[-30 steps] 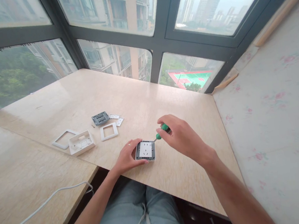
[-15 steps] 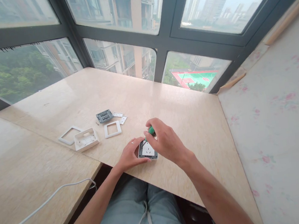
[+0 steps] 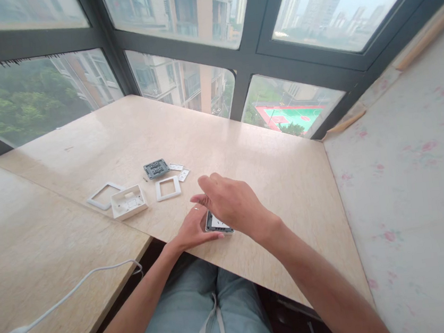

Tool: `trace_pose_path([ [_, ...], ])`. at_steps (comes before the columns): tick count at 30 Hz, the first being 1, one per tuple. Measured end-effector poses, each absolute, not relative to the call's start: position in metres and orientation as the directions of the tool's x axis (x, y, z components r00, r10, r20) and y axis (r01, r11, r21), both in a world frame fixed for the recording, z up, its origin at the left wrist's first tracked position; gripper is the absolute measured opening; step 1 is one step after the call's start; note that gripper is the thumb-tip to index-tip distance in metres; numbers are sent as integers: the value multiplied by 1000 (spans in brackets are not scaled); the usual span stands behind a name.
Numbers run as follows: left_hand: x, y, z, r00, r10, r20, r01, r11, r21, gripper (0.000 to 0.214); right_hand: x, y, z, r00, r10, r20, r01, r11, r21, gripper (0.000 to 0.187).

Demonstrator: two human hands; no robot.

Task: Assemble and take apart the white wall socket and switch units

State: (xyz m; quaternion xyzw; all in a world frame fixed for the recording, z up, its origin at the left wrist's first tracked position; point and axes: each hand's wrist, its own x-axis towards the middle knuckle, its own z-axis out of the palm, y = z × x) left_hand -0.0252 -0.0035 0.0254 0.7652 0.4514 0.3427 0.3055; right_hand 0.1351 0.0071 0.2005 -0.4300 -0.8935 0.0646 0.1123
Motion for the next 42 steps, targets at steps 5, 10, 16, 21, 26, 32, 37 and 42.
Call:
trace_pose_path([
  [5,-40,-9,60,103,925,365,121,-376,919,64,128,10,191,-634,741,223,570,642,-513,38],
  [10,-40,-16,121,209,894,397,-91,-386,918,58,132,10,181,-632,725,273,412,613,-674,68],
  [16,-21,-20,149,292,867,404,0,-423,906,52,135,7,179,-633,739,230,404,569,-716,87],
  [21,-18,-13,140,214,860,463,124,-494,860,45,141,10,168,-622,744,244,281,503,-818,89],
  [26,-21,-8,134,207,864,459,79,-483,872,50,167,19,116,-609,775,167,305,424,-853,99],
  [32,-15,-5,141,170,891,420,172,-447,878,32,196,15,33,-631,766,125,577,571,-585,108],
  [37,-2,2,141,9,910,415,235,-405,884,30,195,9,19,-603,752,267,545,632,-551,79],
  [42,15,11,138,-44,945,326,149,-316,937,31,194,6,16,-573,736,362,527,668,-526,75],
])
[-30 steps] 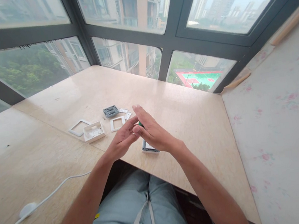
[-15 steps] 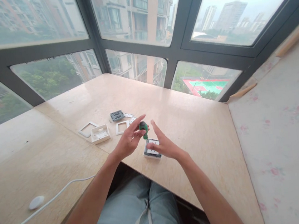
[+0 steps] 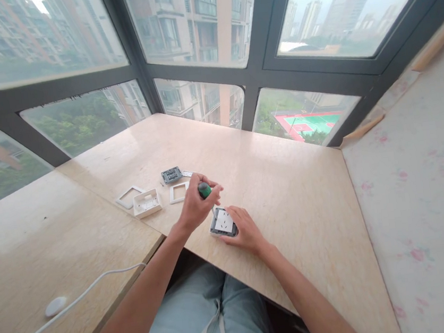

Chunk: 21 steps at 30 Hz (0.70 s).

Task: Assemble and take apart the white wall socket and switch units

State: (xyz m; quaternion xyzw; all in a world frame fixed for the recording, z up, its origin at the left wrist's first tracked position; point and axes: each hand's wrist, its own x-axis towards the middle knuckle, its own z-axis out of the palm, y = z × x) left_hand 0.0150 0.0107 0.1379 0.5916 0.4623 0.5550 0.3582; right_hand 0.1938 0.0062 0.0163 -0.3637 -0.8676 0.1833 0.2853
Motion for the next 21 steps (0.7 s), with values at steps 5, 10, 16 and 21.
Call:
trace_pose_path([
  [5,26,12,133,-101,942,321,49,-317,947,34,195,4,9,-561,732,385,535,676,-506,77],
  [10,18,4,123,-1,940,341,-137,-338,931,28,196,5,9,-568,727,387,527,682,-508,78],
  [16,6,-10,126,-6,948,317,-193,-312,930,31,196,5,9,-570,725,386,522,683,-512,79],
  [21,6,-5,129,-75,953,292,-107,-299,948,53,196,4,10,-564,733,381,518,673,-528,78],
])
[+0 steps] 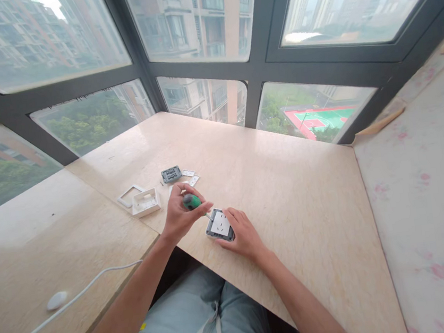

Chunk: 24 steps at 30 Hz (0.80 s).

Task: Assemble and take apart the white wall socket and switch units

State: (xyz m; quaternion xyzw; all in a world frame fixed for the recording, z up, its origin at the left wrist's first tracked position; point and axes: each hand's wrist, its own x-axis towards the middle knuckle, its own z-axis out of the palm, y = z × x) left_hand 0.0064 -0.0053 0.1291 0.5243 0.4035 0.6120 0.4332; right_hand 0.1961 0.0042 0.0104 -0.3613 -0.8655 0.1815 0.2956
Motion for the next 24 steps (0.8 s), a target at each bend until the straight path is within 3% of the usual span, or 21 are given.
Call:
trace_pose_path([
  [3,12,3,130,-72,953,295,-52,-299,953,50,196,4,10,-568,731,379,519,675,-525,78],
  [7,21,10,132,-75,968,239,-113,-247,963,35,197,4,10,-569,735,369,523,670,-527,79],
  [13,20,2,130,-4,973,231,-294,-222,930,44,199,5,10,-578,737,350,518,663,-541,81],
  [20,18,-4,127,13,985,172,-204,-166,965,32,200,6,7,-577,740,346,519,659,-544,81],
  [24,17,-6,135,69,989,127,-290,-102,951,47,200,6,6,-567,749,343,526,650,-549,81],
])
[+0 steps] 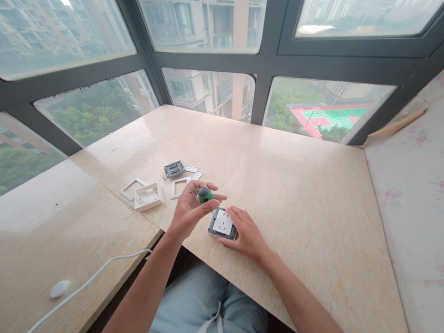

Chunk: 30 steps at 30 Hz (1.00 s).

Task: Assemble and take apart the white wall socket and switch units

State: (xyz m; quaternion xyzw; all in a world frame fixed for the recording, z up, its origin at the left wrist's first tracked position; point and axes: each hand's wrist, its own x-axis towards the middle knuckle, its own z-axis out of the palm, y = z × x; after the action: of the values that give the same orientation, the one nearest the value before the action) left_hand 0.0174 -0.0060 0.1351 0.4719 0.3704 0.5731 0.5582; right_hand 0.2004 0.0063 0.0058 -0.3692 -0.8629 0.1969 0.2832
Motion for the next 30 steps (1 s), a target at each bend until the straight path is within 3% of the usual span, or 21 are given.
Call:
trace_pose_path([
  [2,16,-7,138,74,990,122,-279,-97,955,50,200,7,6,-573,744,345,525,656,-543,81],
  [5,12,-7,140,73,988,134,-118,-125,985,52,200,7,6,-580,736,348,520,664,-538,78],
  [9,14,0,141,68,976,205,19,-206,978,42,200,6,9,-574,740,349,524,660,-538,78],
  [15,24,6,139,39,961,275,10,-275,961,35,200,5,8,-569,744,350,540,659,-524,82],
  [22,21,7,129,176,951,255,-260,-204,944,41,200,6,10,-574,740,351,525,662,-536,80],
  [30,23,0,133,148,972,185,-250,-144,957,45,200,5,10,-566,755,331,548,644,-534,80],
])
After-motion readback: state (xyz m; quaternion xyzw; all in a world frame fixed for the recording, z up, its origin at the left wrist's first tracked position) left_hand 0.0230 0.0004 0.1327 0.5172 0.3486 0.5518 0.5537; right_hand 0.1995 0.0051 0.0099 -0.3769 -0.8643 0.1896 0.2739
